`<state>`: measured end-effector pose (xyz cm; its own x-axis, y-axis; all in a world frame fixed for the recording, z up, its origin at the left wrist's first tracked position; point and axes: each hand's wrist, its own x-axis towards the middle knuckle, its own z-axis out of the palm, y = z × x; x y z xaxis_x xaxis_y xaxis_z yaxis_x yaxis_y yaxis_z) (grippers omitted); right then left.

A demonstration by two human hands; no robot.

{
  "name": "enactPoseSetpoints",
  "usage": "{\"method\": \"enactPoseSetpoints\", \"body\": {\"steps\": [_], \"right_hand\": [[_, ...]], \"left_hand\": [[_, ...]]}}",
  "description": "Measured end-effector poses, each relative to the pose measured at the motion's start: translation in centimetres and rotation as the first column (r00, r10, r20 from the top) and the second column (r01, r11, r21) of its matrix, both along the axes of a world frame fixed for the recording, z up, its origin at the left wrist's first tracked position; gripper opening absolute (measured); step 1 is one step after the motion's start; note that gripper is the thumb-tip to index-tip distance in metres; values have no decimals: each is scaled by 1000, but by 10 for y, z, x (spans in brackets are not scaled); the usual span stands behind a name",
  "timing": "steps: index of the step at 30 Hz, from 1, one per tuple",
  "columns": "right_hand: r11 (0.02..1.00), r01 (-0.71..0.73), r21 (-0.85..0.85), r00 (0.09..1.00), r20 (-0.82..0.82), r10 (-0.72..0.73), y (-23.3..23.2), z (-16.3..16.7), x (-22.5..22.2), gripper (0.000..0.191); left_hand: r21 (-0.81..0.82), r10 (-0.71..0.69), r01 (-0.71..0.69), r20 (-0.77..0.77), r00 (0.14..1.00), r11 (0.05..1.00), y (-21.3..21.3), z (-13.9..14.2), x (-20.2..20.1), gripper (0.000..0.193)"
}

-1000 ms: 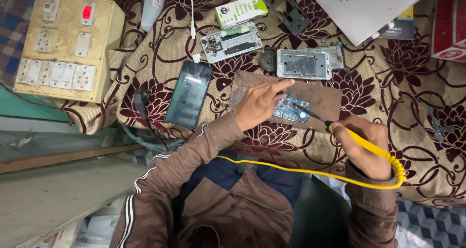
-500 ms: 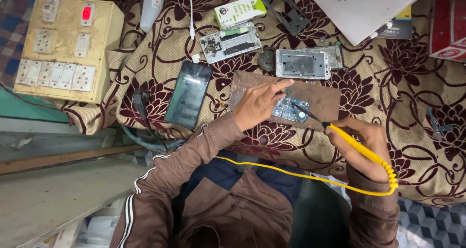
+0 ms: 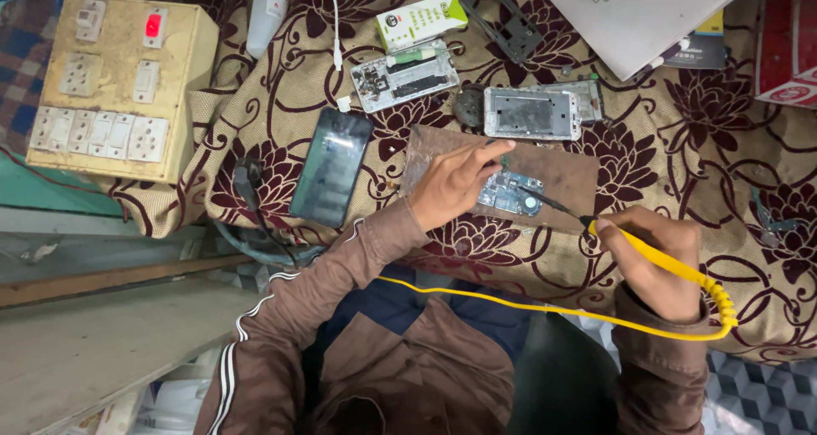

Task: The person uses a soldering iron to work on a small circuit board placed on a wooden block. The hands hold the board steady while applying the soldering iron to specific points on the board. The person continues this process throughout the clip.

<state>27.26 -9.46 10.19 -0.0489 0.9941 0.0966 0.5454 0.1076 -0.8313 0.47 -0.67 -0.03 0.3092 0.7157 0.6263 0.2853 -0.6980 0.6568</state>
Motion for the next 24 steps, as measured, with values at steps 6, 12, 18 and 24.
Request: {"method": "enactPoseSetpoints", "body": {"steps": [6,12,18,24], "right_hand": [[1000,22,10,1000,-17,-22,3,-5,-8,12],[998,4,55,994,107,-10,0,1,-13,12],[999,-22,41,987,162,15,2,8,-19,13],[997,-6,79,980,196,-9,0,13,-24,13]], "left_hand": [[19,-10,10,-8,1000,1000,1,2,0,57],[2,13,-12,-45,999,1000,0,1,1,55],[2,-21,21,-20,1000,1000,3,0,0,57],[10,-36,36,-2,999,999,2,2,1,59]]}}
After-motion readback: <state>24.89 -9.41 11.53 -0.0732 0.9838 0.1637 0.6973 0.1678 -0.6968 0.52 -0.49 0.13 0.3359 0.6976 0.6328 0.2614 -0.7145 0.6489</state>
